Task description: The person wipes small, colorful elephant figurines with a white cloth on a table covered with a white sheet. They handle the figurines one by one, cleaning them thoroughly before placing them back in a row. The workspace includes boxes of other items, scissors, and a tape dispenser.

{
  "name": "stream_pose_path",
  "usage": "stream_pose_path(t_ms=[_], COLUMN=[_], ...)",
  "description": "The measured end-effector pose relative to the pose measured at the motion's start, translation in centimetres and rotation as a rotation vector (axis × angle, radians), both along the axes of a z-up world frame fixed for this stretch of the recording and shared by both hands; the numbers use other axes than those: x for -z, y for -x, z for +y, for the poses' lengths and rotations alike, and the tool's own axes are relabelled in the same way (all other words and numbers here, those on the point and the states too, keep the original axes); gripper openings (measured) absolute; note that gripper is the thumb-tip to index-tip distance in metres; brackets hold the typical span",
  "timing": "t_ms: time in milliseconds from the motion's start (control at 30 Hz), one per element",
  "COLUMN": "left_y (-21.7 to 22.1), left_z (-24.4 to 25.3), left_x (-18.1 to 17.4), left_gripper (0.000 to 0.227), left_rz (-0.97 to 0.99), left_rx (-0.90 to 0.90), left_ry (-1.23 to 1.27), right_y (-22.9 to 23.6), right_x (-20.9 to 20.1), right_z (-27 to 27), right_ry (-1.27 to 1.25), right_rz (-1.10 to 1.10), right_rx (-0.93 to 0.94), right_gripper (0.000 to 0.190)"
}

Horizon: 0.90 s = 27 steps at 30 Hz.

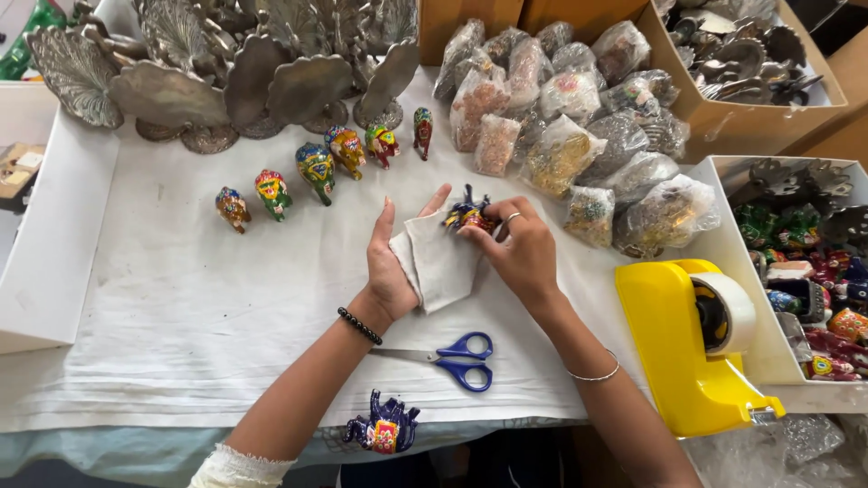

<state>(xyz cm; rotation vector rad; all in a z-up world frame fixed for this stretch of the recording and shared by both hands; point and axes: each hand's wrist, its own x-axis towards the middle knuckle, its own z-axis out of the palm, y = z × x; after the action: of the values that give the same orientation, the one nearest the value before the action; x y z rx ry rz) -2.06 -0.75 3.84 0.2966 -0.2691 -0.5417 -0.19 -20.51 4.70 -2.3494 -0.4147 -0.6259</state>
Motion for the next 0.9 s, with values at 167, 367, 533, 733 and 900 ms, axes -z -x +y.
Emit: stream_pose_path(t_ms=[167,367,533,733,900], left_y=[-0.2,-0.6,0.1,-0.2,-0.4], left_z=[-0.1,0.2,-0.3,0.3,0.1], left_x=[0.4,1.2,0.3,0.7,0.7], left_gripper=[0.089,0.089,0.09,0.087,0.086], left_rz=[0.049,0.058,0.051,0.041,0.028], left_rx=[-0.036,-0.009,0.016,-0.018,0.008], left_ry=[-0.081,-0.023,-0.041,-0.049,-0.032], right_y=[2.5,1.7,0.7,3.3,2.5], right_x=[-0.4,-0.3,0.4,-0.1,-0.4], right_z=[2.5,2.5,0.5,3.4,2.7], right_ry=[-0.052,-0.017,0.073,-0.065,0.048], right_rz=[0.136,0.039,-0.025,0.156,-0.041], right_rx=[-0.144,-0.171,0.113,-0.198,-0.181], right_gripper=[0.041,0.041,0.04,0.041,0.044])
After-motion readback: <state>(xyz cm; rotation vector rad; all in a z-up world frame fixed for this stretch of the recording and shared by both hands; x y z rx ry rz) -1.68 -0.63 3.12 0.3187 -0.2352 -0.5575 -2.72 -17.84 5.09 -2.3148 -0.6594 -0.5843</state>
